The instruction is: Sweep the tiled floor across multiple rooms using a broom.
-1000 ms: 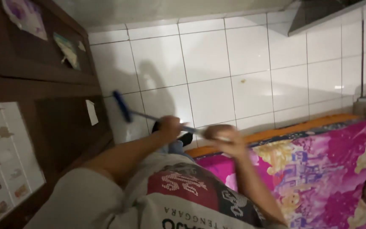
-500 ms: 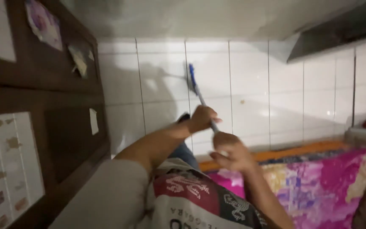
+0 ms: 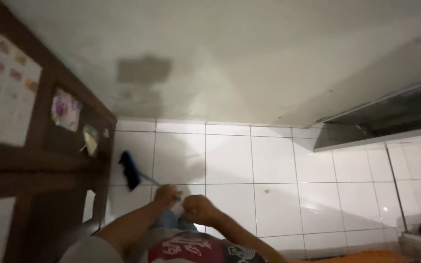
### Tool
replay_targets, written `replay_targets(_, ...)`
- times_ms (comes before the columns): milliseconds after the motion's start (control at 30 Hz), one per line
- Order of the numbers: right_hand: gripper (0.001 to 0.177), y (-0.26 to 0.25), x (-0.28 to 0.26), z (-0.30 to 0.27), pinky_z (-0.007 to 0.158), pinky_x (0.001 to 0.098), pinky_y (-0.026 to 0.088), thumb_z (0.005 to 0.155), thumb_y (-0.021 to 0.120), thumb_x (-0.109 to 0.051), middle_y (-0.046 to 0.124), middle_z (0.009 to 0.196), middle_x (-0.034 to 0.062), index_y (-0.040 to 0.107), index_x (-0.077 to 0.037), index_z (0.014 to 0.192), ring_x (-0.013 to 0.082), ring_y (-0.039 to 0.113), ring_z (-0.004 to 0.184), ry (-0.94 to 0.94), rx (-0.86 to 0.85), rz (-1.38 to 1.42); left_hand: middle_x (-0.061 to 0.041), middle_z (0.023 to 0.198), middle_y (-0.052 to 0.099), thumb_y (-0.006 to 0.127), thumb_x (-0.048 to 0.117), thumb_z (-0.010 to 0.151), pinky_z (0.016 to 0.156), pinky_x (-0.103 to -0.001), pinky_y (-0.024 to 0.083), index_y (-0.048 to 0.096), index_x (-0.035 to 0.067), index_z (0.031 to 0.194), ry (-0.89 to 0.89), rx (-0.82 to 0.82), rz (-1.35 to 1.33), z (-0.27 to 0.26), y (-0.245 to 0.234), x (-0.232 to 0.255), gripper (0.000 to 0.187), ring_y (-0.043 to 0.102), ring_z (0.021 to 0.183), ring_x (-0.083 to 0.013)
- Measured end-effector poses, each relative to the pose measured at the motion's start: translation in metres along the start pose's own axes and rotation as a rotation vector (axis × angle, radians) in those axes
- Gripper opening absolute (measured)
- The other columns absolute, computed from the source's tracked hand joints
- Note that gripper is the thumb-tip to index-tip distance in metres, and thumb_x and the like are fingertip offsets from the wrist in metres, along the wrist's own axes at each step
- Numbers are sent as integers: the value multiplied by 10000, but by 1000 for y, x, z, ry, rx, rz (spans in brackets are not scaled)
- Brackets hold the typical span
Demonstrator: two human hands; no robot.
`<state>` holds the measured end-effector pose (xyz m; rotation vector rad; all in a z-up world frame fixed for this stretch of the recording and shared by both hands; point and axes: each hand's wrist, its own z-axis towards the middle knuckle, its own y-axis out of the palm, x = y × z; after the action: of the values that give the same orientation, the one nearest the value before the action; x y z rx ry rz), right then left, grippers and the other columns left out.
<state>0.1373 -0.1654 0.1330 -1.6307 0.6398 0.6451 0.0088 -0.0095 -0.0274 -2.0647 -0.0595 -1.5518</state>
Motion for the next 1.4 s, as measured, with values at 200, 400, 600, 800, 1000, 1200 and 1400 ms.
replay_targets(200,314,-94,-15,-44,594,337,527,843,705,-84,552,674,27,478,-121,630,178,572,628,104,123,136,-133,729,636,658,428,923,716,-507,516,658,79,748,272,-175,439,97,56,107,390,654,727,-341)
replay_targets(400,381,-190,-42,-45,587,340,502,889,713,-36,535,639,28,436,-136,649,144,555,625,-280,306,450,-99,655,632,625,416,956,722,-526,481,675,108,686,294,-232,474,105,-27,233,413,624,668,-337)
replay_targets(600,91,-98,-2,86,748,377,610,890,675,-30,740,984,111,654,-84,820,207,708,827,-124,308,566,-85,700,664,614,381,965,640,-483,492,730,147,819,311,-70,706,93,-109,16,299,626,648,-274)
replay_targets(800,283,-42,-14,136,602,345,526,842,721,-25,559,668,52,536,-97,639,211,573,616,53,289,89,-105,736,672,694,448,823,642,-522,493,712,156,717,211,-215,685,134,-122,-12,312,659,732,-334)
replay_targets(1000,278,-121,-71,77,608,416,462,646,739,26,531,661,117,471,-34,602,267,548,647,323,547,353,-99,727,662,693,371,924,666,-525,472,662,126,702,643,-344,362,180,-21,70,332,661,747,-340)
replay_targets(1200,281,-170,-106,31,643,433,446,718,724,-10,522,665,102,460,-48,631,290,534,656,177,677,287,-95,727,644,671,345,930,767,-510,445,638,98,727,890,-490,69,184,-14,181,321,640,778,-336)
replay_targets(1400,304,-173,-58,-34,743,440,545,890,686,-52,575,674,35,494,-98,659,190,599,683,-115,804,582,-125,736,660,665,369,917,762,-530,475,677,115,747,639,-628,434,156,-41,179,306,650,758,-339)
